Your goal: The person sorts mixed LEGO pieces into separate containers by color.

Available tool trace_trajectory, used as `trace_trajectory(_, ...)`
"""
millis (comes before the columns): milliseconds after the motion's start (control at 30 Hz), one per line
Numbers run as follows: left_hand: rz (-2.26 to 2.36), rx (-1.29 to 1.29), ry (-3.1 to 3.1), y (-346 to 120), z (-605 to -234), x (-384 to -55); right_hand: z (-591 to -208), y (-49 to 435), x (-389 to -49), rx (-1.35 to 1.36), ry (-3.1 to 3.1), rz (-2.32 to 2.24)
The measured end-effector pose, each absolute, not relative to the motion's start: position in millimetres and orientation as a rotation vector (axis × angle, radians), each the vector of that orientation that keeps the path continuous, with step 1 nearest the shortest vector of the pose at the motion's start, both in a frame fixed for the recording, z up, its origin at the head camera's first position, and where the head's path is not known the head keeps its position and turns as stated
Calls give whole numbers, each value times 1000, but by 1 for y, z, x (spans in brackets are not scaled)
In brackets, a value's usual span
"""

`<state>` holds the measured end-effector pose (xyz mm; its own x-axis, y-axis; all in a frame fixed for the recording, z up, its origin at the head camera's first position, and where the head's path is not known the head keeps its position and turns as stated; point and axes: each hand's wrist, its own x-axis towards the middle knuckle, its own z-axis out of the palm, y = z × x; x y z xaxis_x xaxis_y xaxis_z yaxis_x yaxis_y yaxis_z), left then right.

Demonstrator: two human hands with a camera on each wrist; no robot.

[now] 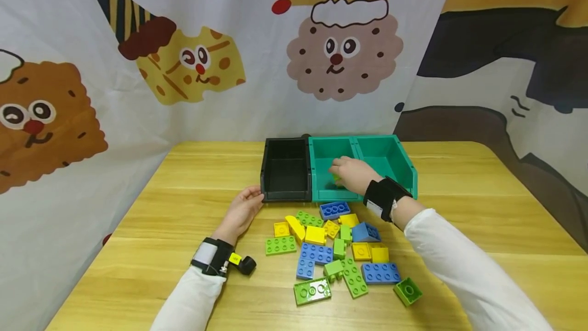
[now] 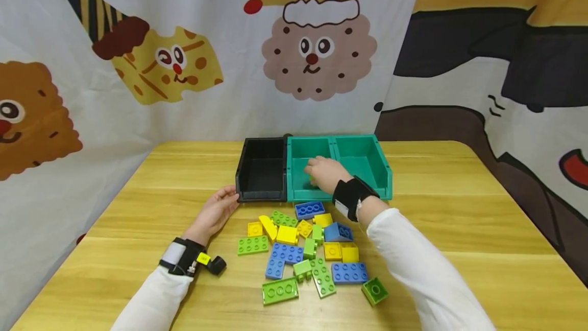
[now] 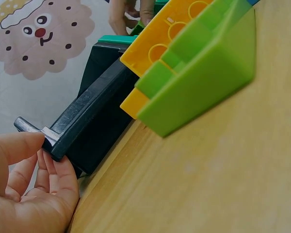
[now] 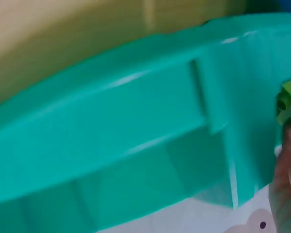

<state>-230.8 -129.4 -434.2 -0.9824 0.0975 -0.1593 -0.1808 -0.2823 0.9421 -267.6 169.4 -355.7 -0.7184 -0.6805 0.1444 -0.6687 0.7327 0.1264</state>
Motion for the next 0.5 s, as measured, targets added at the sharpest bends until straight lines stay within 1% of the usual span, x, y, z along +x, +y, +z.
trace_trajectory(267,2398,-104,1768,-129,-435,-231,-362,158,-263,994,-2982,141)
trace_trajectory(500,2384,-110,1775,-128,-435,-232,-363,161,-263,1034,-2977,295)
